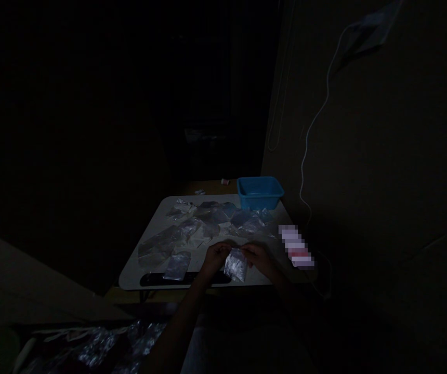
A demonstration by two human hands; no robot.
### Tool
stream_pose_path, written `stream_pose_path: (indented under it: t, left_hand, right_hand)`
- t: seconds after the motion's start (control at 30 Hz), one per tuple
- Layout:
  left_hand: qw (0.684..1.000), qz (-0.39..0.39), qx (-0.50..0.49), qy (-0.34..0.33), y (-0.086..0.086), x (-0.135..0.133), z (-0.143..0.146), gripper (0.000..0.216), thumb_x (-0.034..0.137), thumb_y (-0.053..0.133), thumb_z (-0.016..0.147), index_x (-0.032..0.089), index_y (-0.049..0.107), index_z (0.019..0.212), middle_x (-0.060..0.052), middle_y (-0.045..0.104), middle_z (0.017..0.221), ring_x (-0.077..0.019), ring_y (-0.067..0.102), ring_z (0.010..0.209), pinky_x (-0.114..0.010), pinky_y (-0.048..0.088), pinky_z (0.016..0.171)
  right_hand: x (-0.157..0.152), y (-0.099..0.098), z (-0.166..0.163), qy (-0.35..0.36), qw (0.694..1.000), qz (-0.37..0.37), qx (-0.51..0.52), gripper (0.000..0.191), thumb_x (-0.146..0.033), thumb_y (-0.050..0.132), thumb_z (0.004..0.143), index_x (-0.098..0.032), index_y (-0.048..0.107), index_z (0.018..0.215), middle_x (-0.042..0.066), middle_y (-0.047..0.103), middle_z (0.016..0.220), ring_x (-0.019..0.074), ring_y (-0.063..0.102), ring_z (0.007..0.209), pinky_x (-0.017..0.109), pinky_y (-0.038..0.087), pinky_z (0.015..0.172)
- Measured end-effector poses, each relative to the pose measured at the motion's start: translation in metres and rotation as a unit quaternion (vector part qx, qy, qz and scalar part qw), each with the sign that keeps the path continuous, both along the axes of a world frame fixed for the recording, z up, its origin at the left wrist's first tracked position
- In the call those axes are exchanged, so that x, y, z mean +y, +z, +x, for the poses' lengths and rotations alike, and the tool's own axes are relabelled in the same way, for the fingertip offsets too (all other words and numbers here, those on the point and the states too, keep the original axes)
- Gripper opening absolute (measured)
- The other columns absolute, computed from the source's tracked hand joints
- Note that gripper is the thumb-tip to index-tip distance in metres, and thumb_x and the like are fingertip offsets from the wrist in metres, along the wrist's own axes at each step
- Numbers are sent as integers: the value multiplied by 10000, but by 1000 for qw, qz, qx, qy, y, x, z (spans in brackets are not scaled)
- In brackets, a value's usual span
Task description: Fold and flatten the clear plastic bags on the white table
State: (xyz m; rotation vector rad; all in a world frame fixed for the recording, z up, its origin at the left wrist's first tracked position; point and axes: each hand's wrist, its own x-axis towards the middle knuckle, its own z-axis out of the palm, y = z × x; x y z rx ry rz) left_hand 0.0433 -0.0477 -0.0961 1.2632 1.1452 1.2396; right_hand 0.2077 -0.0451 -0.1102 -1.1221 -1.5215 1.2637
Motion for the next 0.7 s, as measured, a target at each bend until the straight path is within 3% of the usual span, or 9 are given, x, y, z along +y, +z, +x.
stream_pose_path:
  t: [0.1,0.27,0.7]
  left_hand:
    - [1000,6,7,-1,0,0,0,178,319,608,552,142,599,572,3,577,553,-109,485,537,-215,366,531]
    - [1000,7,24,10,3,-3,0,178,319,571,578,144,597,598,5,566,552,-110,477,533,-215,357,522]
    - [1000,-11,0,27,1,-4,1,190,333,552,602,144,550,605,61,439,471,-65,367,436,-185,281,439]
  right_hand:
    - [-1,1,-1,2,1000,-12,22,331,-440,584,610,-154,602,776,-35,542,550,52,415,384,185,321,369]
    - [-1,2,-1,-5,999,-30,18,289,-432,598,592,-155,570,669,-53,493,479,54,410,374,185,321,367]
    - [-3,4,1,-8,1000,12,-10,292,-435,514,666,-167,515,550,-49,446,417,74,427,393,196,336,408]
